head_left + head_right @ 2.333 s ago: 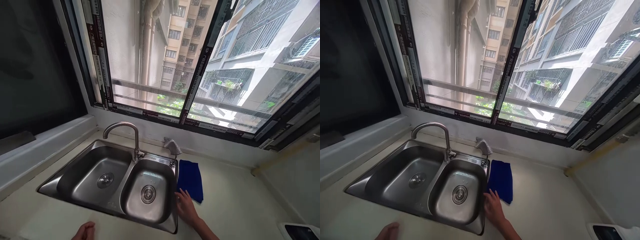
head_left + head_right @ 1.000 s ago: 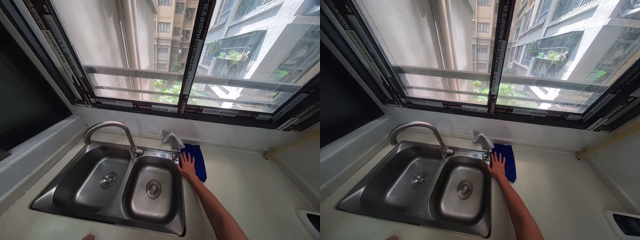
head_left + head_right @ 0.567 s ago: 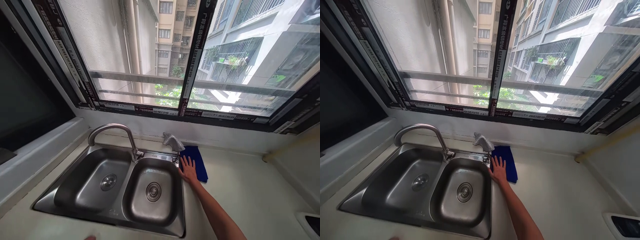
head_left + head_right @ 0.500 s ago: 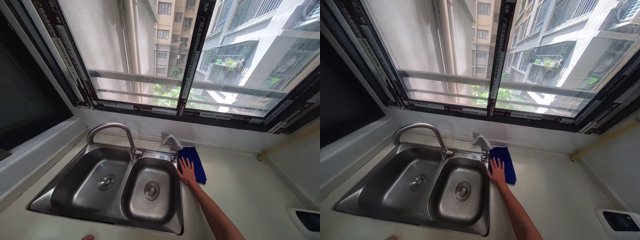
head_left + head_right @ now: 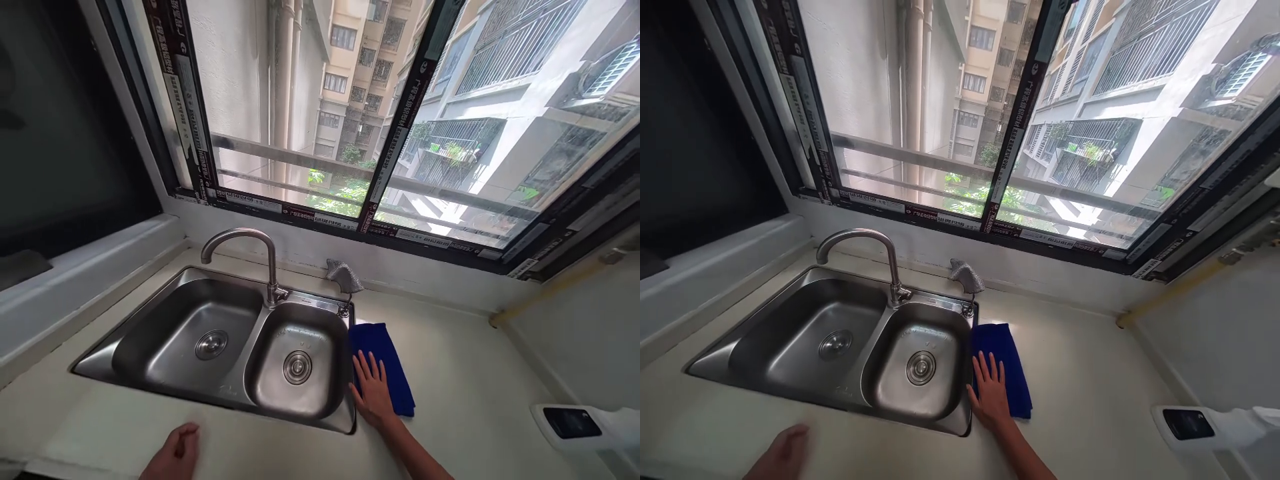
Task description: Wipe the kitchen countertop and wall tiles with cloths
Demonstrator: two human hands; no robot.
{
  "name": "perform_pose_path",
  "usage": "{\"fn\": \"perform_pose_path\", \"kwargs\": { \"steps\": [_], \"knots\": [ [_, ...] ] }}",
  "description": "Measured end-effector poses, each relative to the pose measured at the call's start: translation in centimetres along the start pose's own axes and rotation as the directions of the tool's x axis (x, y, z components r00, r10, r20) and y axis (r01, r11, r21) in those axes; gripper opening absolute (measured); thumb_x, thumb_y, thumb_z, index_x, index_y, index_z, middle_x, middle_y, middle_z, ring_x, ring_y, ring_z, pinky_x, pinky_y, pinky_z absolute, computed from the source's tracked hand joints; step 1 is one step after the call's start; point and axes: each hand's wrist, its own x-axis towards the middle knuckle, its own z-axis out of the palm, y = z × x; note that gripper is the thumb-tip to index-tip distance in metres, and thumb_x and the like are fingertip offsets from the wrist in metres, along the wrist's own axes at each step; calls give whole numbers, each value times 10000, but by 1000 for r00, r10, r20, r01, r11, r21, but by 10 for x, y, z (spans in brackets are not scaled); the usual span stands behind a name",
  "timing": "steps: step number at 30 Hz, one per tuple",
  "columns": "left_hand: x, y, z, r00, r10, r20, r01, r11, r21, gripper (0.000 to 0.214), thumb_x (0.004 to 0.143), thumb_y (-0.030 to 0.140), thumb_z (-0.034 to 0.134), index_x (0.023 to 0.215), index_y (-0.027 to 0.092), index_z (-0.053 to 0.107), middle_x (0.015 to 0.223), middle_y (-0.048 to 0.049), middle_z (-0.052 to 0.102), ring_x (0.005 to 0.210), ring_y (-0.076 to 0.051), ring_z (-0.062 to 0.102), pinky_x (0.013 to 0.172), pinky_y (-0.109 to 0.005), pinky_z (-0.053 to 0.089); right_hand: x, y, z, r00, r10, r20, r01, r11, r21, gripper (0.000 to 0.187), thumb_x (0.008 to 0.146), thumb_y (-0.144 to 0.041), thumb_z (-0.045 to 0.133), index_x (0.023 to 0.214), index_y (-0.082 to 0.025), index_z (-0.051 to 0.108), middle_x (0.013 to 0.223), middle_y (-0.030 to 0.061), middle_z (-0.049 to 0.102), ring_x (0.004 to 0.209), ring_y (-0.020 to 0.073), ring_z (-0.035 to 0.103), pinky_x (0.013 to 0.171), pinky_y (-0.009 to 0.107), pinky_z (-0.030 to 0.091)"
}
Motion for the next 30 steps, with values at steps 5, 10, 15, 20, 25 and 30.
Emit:
{"fn": "perform_pose_path", "kwargs": {
  "steps": [5, 10, 15, 20, 25, 30],
  "knots": [
    [-3, -1, 0, 999, 14, 39, -13, 1000, -19, 573, 942, 619, 213, 1220, 315, 611, 1087, -87, 670, 893, -307, 585, 791, -407, 404, -55, -6, -14, 988, -150, -49, 151, 988, 25, 682, 1040, -442, 427, 1655, -306, 166, 1708, 23, 261, 1575, 345, 243, 1247, 623, 280],
    [-4, 2, -1, 999, 7, 45, -7, 1000, -3, 546, 927, 593, 214, 1224, 327, 587, 1119, -82, 658, 897, -309, 570, 795, -410, 397, -102, 1, -37, 957, -270, -104, 279, 956, 88, 683, 1020, -385, 497, 1647, -303, 238, 1632, 45, 436, 1490, 321, 424, 1130, 512, 476],
    [-6, 6, -3, 999, 8, 39, -9, 1000, 8, 530, 928, 591, 216, 1198, 327, 589, 1132, -77, 668, 889, -311, 577, 791, -413, 406, -92, 16, -44, 973, -176, -151, 216, 926, 310, 536, 1036, -313, 475, 1569, -316, 414, 1328, 66, 712, 1119, 244, 698, 868, 407, 614],
    [-10, 6, -5, 1000, 15, -17, -15, 1000, 14, 507, 938, 571, 242, 1184, 320, 608, 1102, -70, 692, 859, -294, 591, 764, -396, 401, -28, 19, -14, 945, -72, -319, 180, 929, 324, 521, 1027, -210, 398, 1547, -227, 432, 1387, 103, 673, 1308, 253, 612, 1052, 465, 564],
    [-7, 3, -3, 998, 20, -62, -20, 1000, 3, 478, 945, 556, 303, 1152, 309, 655, 1017, -69, 715, 800, -286, 602, 719, -380, 401, 6, 9, 5, 988, -47, -149, 73, 982, 173, 537, 999, -181, 352, 1515, -179, 504, 1570, 78, 526, 1496, 245, 425, 1191, 448, 449],
    [-8, 5, -3, 996, 4, -94, -3, 1000, 11, 471, 946, 545, 309, 1156, 307, 657, 1013, -65, 715, 826, -287, 618, 717, -371, 394, -3, 5, 0, 992, -85, -96, 94, 992, 87, 529, 1018, -188, 339, 1520, -161, 506, 1623, 64, 450, 1533, 226, 365, 1246, 435, 381]
  ]
}}
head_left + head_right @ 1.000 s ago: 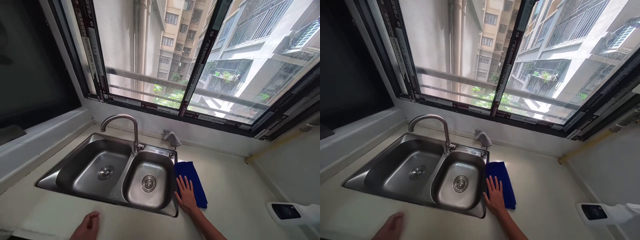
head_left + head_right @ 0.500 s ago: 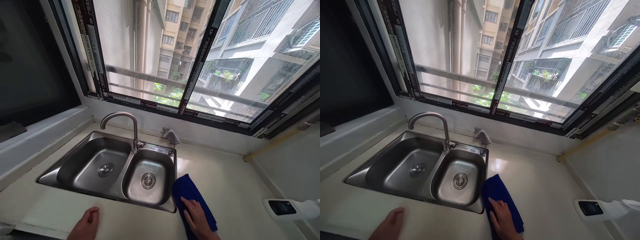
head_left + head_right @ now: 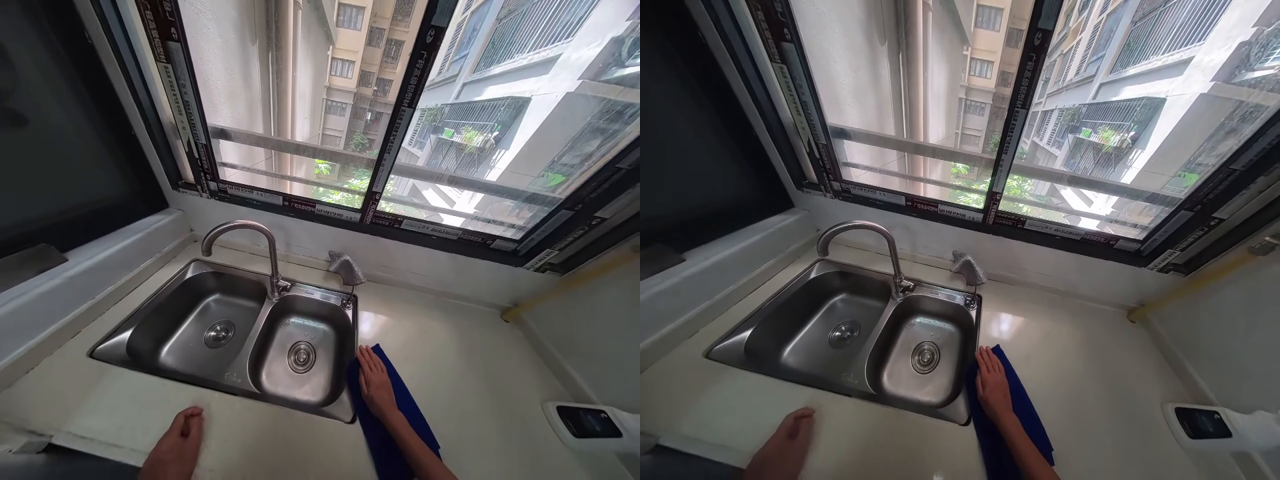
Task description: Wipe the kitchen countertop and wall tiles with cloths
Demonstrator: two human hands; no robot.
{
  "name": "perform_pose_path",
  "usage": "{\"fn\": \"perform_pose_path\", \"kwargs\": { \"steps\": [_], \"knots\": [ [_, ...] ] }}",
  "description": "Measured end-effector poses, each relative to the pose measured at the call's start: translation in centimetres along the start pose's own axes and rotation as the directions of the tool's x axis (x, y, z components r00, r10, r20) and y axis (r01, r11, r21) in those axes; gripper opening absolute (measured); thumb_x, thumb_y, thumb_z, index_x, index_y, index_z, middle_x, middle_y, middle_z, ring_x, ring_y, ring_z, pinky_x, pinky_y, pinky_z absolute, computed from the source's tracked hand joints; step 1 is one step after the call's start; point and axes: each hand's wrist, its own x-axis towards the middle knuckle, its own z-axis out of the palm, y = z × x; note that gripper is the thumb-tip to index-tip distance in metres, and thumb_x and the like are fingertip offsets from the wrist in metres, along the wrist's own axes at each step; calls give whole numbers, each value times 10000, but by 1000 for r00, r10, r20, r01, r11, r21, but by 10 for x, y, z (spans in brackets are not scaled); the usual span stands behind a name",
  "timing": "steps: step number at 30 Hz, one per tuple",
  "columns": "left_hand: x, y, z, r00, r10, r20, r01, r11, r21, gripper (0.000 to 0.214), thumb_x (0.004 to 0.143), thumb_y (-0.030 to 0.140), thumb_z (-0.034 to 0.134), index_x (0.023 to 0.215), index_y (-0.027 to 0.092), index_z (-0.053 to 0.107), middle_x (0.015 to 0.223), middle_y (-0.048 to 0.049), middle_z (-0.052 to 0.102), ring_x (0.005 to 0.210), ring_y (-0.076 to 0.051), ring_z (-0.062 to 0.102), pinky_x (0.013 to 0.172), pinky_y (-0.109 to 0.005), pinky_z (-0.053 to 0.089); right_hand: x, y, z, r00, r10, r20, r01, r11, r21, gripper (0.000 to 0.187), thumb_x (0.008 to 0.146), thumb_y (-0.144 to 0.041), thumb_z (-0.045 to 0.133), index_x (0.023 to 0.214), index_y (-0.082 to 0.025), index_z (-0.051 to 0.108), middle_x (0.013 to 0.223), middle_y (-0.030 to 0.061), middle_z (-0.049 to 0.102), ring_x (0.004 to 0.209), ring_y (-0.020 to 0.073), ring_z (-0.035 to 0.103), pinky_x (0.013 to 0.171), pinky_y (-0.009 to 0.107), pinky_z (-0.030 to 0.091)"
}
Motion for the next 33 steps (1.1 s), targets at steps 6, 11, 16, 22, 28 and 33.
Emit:
{"fn": "perform_pose_path", "kwargs": {
  "steps": [6, 11, 16, 22, 28, 33],
  "knots": [
    [0, 0, 0, 1000, 13, 18, -13, 1000, -9, 472, 951, 545, 309, 1117, 309, 682, 952, -73, 705, 771, -288, 602, 704, -381, 403, -17, -5, -21, 987, -161, 30, 158, 985, 73, 514, 1031, -177, 351, 1523, -173, 500, 1639, 69, 425, 1561, 229, 304, 1263, 462, 372],
    [0, -1, 3, 1000, 27, -12, -27, 1000, 2, 458, 951, 538, 324, 1138, 304, 670, 992, -64, 717, 779, -284, 591, 681, -366, 397, -41, -12, -42, 933, -327, 149, 299, 936, 185, 590, 970, -116, 394, 1547, -207, 471, 1663, 64, 370, 1570, 239, 280, 1273, 500, 360],
    [-5, 3, 1, 1000, 12, 10, -12, 1000, -8, 440, 980, 496, 319, 1176, 290, 655, 1029, -46, 722, 813, -261, 593, 698, -348, 387, -61, -23, -58, 837, -477, 269, 392, 865, 315, 687, 927, -124, 441, 1605, -208, 367, 1675, 73, 329, 1579, 266, 245, 1282, 539, 326],
    [-5, 1, 3, 1000, 22, -21, -23, 999, -23, 403, 987, 465, 360, 1151, 272, 673, 966, -36, 721, 719, -226, 558, 664, -339, 369, -56, -37, -68, 766, -569, 299, 439, 803, 402, 716, 908, -117, 431, 1616, -169, 333, 1641, 106, 397, 1553, 252, 320, 1288, 538, 304],
    [-8, 4, 4, 997, 62, -51, -62, 998, 4, 382, 1002, 419, 372, 1142, 257, 689, 943, -40, 720, 721, -218, 555, 672, -326, 354, -51, -53, -67, 748, -573, 334, 422, 800, 427, 742, 875, -133, 439, 1609, -127, 329, 1627, 148, 427, 1522, 260, 383, 1284, 521, 311],
    [-12, 5, 6, 989, 89, -114, -89, 996, 1, 356, 998, 379, 418, 1103, 251, 733, 844, -40, 713, 669, -196, 551, 623, -303, 306, -42, -83, -60, 761, -536, 366, 398, 831, 389, 710, 849, -136, 434, 1557, -88, 403, 1511, 186, 564, 1385, 294, 542, 1222, 516, 414]
  ]
}}
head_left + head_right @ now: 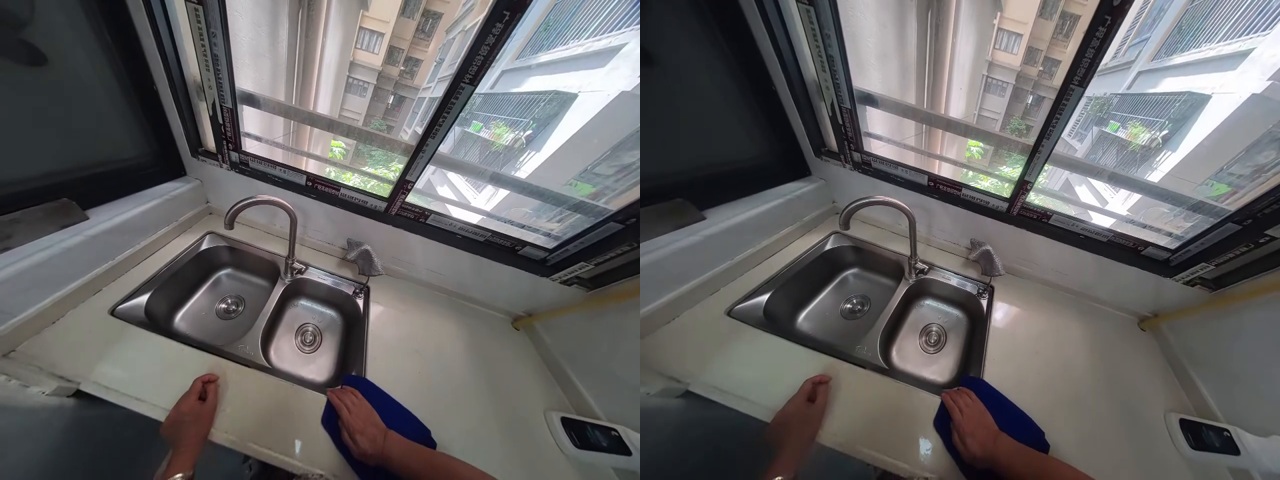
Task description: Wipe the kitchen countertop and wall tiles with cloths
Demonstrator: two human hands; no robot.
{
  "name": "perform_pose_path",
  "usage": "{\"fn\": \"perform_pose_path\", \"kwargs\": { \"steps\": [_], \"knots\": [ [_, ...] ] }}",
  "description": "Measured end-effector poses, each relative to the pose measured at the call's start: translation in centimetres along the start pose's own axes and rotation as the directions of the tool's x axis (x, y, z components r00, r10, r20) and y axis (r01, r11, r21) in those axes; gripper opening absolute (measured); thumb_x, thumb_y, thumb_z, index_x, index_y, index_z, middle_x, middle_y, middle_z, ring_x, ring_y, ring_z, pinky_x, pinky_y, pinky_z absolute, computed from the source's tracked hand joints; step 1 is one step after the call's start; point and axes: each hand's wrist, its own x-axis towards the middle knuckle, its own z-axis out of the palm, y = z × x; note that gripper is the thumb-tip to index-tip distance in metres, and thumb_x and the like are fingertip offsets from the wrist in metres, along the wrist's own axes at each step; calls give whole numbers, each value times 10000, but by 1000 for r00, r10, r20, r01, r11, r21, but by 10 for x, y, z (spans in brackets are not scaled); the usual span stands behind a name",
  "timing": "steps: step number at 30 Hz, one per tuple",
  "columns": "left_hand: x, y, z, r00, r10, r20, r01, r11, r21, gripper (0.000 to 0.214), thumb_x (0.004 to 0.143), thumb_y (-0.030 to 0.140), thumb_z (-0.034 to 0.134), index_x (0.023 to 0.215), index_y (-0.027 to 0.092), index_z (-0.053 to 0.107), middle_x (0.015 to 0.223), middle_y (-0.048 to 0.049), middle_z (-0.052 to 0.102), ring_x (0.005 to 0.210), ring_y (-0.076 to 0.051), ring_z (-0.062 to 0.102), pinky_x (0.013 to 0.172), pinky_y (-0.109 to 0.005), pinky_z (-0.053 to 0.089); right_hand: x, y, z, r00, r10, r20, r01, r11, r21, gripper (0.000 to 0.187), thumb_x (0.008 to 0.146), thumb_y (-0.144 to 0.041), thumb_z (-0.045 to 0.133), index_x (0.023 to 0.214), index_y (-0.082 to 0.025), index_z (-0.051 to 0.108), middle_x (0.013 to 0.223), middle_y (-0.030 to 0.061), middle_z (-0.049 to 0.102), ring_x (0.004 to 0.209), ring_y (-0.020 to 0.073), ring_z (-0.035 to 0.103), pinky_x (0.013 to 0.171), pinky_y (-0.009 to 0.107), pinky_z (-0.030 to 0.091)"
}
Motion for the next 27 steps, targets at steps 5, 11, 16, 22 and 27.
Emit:
{"fn": "perform_pose_path", "kwargs": {
  "steps": [5, 11, 16, 22, 27],
  "knots": [
    [2, -4, 6, 1000, -10, -7, 10, 1000, -19, 343, 1012, 348, 426, 1096, 233, 738, 875, -31, 717, 694, -183, 570, 644, -298, 334, 36, -20, 12, 998, -25, -51, 24, 1000, -12, 683, 868, -177, 449, 1538, -50, 417, 1493, 210, 569, 1382, 326, 533, 1205, 519, 433],
    [4, -9, 12, 1000, -23, -19, 22, 1000, -18, 334, 1019, 339, 430, 1108, 224, 731, 877, -23, 713, 722, -181, 578, 679, -299, 355, 90, -45, 26, 997, -48, -55, 48, 999, 3, 714, 921, -294, 503, 1585, -84, 345, 1583, 193, 478, 1451, 331, 449, 1242, 499, 380],
    [1, -8, 10, 1000, -13, -1, 13, 1000, -9, 309, 1021, 324, 444, 1118, 231, 723, 886, -20, 725, 731, -186, 584, 673, -296, 344, 130, -68, 24, 990, -94, -107, 94, 996, -1, 685, 937, -301, 500, 1565, -68, 356, 1556, 206, 497, 1433, 334, 462, 1237, 490, 376],
    [-2, -2, 2, 999, -44, 17, 44, 998, 38, 325, 1036, 321, 425, 1141, 241, 721, 914, -29, 734, 766, -207, 597, 666, -303, 333, 180, -97, 28, 973, -116, -199, 114, 993, -23, 684, 893, -286, 541, 1511, -36, 388, 1426, 229, 579, 1290, 354, 550, 1150, 505, 459],
    [-3, -1, -1, 1000, -22, 14, 21, 998, 60, 335, 1046, 340, 406, 1156, 238, 706, 971, -49, 742, 851, -232, 629, 674, -310, 334, 206, -110, 32, 963, -124, -239, 122, 992, -25, 640, 898, -289, 561, 1468, -29, 430, 1355, 230, 615, 1234, 332, 570, 1126, 504, 471]
  ]
}}
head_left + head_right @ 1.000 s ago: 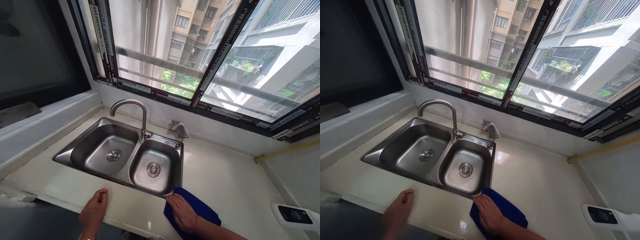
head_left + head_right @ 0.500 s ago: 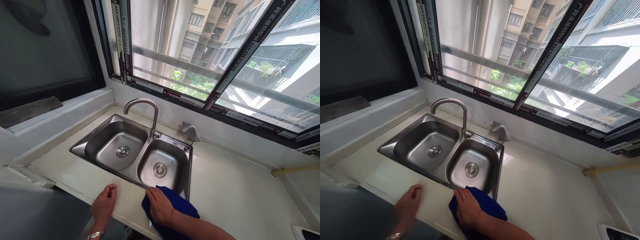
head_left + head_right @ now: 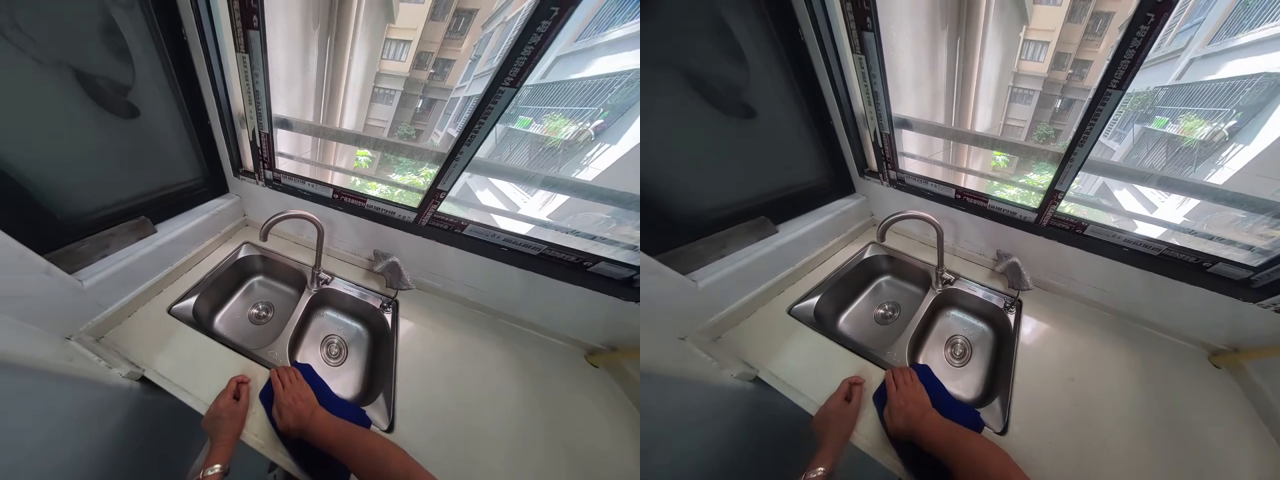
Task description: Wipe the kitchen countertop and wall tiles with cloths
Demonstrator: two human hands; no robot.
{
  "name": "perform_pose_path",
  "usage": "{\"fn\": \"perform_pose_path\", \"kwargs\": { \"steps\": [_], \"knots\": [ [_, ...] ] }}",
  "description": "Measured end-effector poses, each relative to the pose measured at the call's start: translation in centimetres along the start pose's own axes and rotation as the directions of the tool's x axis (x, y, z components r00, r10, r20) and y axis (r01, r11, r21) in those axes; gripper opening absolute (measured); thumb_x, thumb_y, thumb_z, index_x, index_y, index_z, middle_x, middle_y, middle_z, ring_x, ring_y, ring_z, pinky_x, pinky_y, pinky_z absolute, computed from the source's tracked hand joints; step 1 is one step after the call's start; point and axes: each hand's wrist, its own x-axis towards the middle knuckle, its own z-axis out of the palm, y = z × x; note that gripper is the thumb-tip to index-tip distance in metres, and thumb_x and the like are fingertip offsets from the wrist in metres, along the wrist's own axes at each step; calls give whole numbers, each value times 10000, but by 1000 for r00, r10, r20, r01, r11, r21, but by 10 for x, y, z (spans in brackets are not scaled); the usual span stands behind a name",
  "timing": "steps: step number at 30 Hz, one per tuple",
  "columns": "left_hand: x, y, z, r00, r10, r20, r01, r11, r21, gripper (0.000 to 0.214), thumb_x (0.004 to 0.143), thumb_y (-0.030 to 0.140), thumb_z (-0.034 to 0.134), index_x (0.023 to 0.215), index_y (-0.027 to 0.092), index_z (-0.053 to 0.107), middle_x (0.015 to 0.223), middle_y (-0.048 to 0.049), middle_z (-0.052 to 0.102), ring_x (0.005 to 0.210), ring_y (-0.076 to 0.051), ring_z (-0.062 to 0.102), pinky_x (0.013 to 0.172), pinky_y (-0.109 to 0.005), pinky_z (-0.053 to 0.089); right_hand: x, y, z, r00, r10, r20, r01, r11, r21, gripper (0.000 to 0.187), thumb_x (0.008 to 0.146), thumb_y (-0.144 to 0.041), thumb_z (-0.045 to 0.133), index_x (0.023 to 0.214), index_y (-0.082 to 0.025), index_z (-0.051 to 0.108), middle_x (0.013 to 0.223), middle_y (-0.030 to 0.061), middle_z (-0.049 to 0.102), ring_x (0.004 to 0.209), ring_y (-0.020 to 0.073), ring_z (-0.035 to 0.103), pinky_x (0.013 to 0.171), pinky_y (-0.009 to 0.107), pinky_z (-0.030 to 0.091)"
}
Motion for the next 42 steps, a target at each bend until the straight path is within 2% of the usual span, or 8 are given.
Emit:
{"fn": "perform_pose_path", "kwargs": {
  "steps": [7, 15, 17, 20, 25, 31, 39, 42],
  "knots": [
    [-1, -1, 0, 999, 0, 35, 1, 999, -32, 333, 1058, 352, 371, 1153, 275, 681, 1004, -12, 746, 848, -222, 637, 699, -310, 356, -22, 2, 3, 980, -15, -197, -12, 991, -133, 533, 1001, -327, 514, 1489, -115, 476, 1549, 174, 520, 1472, 308, 418, 1250, 511, 344],
    [8, -11, 7, 995, 39, -96, -58, 976, -211, 341, 1037, 362, 361, 1180, 284, 660, 772, 18, 712, 725, -224, 647, 628, -304, 382, -119, 42, 16, 880, 68, -471, -215, 940, -266, 501, 939, -311, 590, 1427, -196, 566, 1529, 122, 559, 1465, 317, 444, 1212, 496, 358],
    [2, -3, 15, 937, 231, -261, -298, 919, -259, 314, 1030, 348, 380, 1143, 254, 657, 758, 14, 714, 686, -201, 657, 608, -292, 419, -135, 51, 19, 865, 84, -495, -256, 922, -291, 522, 936, -334, 584, 1442, -211, 550, 1533, 109, 558, 1449, 332, 461, 1190, 504, 364],
    [-15, 17, 39, 688, 605, -401, -703, 693, -158, 297, 1035, 346, 402, 1090, 236, 673, 942, -25, 757, 803, -184, 704, 730, -290, 539, -145, 59, 23, 865, 73, -497, -266, 906, -329, 541, 950, -372, 572, 1463, -206, 527, 1474, 91, 617, 1379, 315, 535, 1161, 476, 376],
    [-36, 37, 85, 509, 788, -346, -844, 536, -20, 345, 948, 286, 506, 1225, 227, 704, 1245, -45, 739, 1192, -298, 671, 1014, -474, 590, -149, 66, 27, 873, -48, -486, -202, 871, -447, 597, 984, -385, 529, 1534, -164, 457, 1427, 82, 659, 1315, 286, 582, 1140, 427, 362],
    [-45, 14, 100, 465, 851, -244, -791, 523, 318, 459, 985, 293, 510, 1434, 252, 595, 1561, -16, 507, 1445, -352, 466, 1076, -523, 580, -159, 54, 24, 889, 29, -457, -251, 865, -435, 731, 1016, -393, 474, 1659, -183, 197, 1527, 82, 574, 1423, 330, 481, 1211, 509, 244],
    [-66, -28, 97, 395, 819, -416, -631, 571, 525, 564, 987, 304, 489, 1549, 270, 451, 1615, 13, 438, 1448, -312, 444, 1006, -424, 597, -155, 31, 28, 928, 55, -368, -203, 904, -377, 789, 981, -353, 486, 1668, -186, 137, 1654, 104, 396, 1545, 347, 298, 1243, 536, 199],
    [-71, -48, 91, 402, 814, -419, -597, 580, 554, 590, 986, 309, 487, 1570, 261, 415, 1627, 11, 422, 1469, -304, 407, 1020, -427, 585, -144, 23, 28, 943, 18, -332, -145, 921, -363, 802, 959, -340, 504, 1665, -173, 161, 1684, 111, 327, 1559, 366, 254, 1259, 543, 147]
  ]
}}
